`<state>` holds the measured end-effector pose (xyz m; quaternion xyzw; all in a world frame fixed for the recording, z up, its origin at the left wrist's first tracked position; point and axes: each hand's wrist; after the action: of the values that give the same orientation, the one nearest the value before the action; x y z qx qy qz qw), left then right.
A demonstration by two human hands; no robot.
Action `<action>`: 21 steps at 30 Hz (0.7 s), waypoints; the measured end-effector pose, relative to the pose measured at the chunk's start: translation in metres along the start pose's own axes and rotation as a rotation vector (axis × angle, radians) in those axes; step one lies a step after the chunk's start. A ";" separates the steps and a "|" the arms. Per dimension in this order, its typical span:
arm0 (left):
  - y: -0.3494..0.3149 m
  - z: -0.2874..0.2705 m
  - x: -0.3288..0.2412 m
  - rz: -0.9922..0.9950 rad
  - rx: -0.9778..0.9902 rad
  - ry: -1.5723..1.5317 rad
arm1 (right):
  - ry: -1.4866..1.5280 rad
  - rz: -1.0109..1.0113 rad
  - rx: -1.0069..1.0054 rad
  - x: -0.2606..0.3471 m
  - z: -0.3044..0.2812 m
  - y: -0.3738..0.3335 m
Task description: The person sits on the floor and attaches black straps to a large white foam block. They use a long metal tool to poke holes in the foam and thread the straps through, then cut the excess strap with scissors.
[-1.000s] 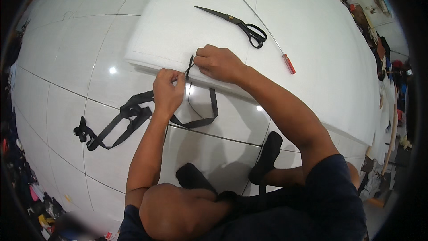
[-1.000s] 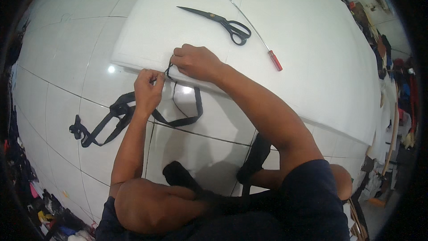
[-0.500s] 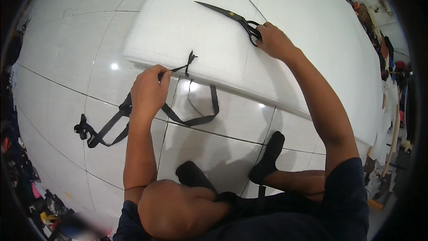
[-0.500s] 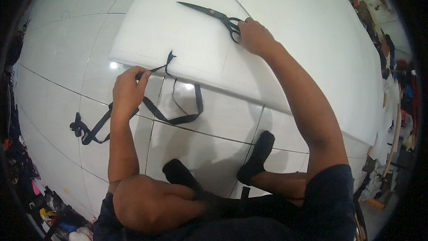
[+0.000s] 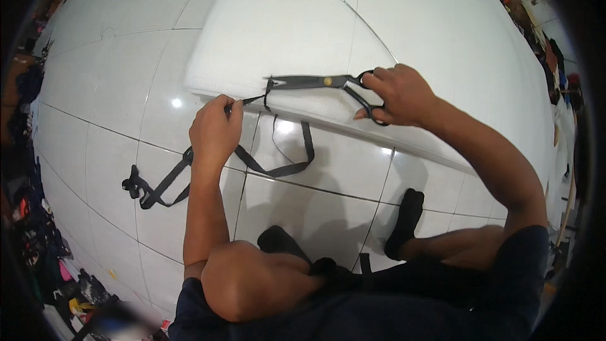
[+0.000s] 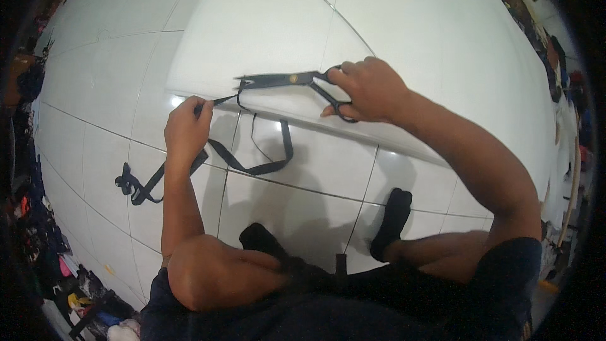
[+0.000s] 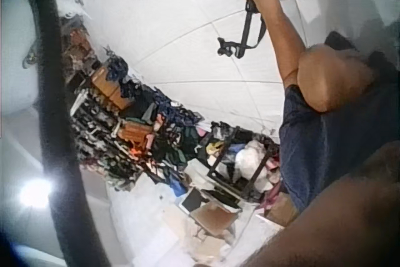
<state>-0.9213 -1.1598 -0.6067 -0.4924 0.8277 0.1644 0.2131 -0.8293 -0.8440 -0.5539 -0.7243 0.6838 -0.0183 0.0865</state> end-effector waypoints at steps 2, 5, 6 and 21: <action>0.000 0.003 -0.002 0.013 0.002 0.026 | -0.006 -0.034 -0.002 -0.001 0.004 -0.005; 0.003 0.004 -0.013 -0.019 -0.006 0.027 | 0.010 -0.111 -0.114 -0.005 0.013 -0.003; 0.001 0.002 -0.013 -0.018 -0.010 0.042 | 0.032 -0.127 -0.132 -0.003 0.019 -0.002; -0.061 0.003 -0.024 -0.209 -0.213 -0.314 | 0.336 0.312 -0.042 -0.077 0.035 0.047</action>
<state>-0.8571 -1.1686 -0.6011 -0.5637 0.7065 0.3029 0.3021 -0.8754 -0.7663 -0.5881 -0.5984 0.7924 -0.1107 -0.0418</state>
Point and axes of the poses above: each hand's wrist, its own y-axis towards the middle knuckle, its own z-axis out of the palm, x = y × z, and after that the axes turned 14 degrees about z, right-handed
